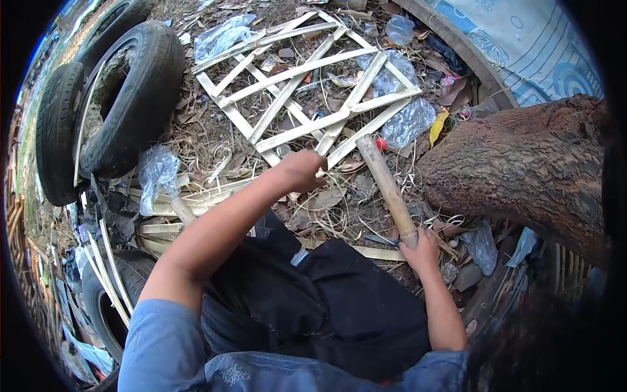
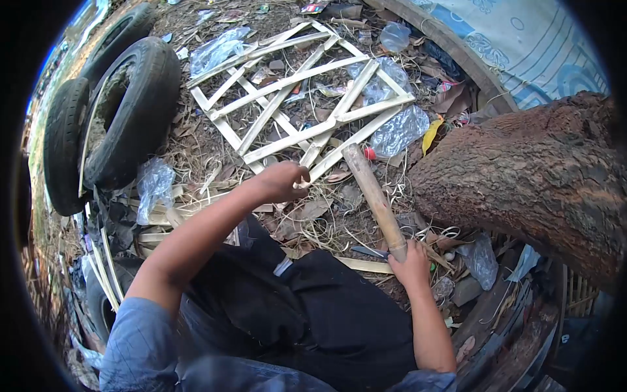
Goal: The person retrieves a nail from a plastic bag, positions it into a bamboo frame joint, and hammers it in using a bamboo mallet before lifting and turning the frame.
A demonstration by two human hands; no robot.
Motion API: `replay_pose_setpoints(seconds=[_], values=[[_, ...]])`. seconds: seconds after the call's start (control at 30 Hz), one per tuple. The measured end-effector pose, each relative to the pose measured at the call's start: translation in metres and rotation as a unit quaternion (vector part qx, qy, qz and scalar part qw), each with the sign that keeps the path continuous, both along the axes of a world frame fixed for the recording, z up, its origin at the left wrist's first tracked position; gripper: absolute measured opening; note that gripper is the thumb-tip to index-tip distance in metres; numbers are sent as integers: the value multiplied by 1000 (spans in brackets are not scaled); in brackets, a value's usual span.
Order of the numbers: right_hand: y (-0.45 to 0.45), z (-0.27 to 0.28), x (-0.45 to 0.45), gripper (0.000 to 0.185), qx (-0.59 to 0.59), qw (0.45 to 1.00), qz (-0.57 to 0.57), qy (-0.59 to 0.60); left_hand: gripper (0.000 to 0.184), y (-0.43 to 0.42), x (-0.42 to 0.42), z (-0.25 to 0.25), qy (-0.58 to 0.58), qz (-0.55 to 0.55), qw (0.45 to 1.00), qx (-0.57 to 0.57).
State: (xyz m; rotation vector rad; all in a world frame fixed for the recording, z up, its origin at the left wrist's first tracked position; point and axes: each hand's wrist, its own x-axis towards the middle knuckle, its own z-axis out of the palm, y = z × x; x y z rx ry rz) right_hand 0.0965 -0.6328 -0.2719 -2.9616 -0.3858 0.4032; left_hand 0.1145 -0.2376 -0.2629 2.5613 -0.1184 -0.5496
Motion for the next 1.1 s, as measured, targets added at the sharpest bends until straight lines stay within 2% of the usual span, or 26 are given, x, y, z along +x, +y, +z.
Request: replay_pose_setpoints(seconds=[0.07,0.1,0.13,0.2,0.27,0.33,0.4,0.5,0.53,0.6,0.73,0.8,1.0,1.1], values=[[10,11,3,54,-7,998,-40,55,25,11,21,-18,-117,16,993,14],[5,5,1,52,44,998,-33,9,25,12,27,-26,-122,60,991,-10],[5,6,4,52,40,999,-34,12,25,13,30,-36,-119,60,991,-14],[4,16,6,49,76,994,-59,45,27,13,28,-58,-214,85,973,-35],[3,18,5,48,109,990,-54,69,28,5,27,-69,-223,94,969,-55],[8,21,2,47,210,968,-59,123,25,-5,27,-73,-238,143,959,-65],[8,20,2,46,182,971,-52,148,23,-13,29,-78,-235,150,958,-73],[11,16,-1,45,270,951,1,152,23,-17,35,-81,-240,195,947,-85],[14,19,1,45,269,950,-1,158,23,-17,34,-85,-235,196,948,-85],[20,22,5,42,180,960,-46,211,23,-17,36,-90,-268,171,948,-25],[17,9,-4,42,213,957,-45,194,21,-18,36,-90,-238,178,953,-56],[15,11,-3,42,210,958,-57,189,20,-19,36,-93,-285,169,939,-94],[19,20,3,44,161,974,-37,155,15,-17,36,-93,-271,167,944,-88],[21,23,0,44,185,969,-52,156,14,-16,36,-94,-280,169,940,-102]])
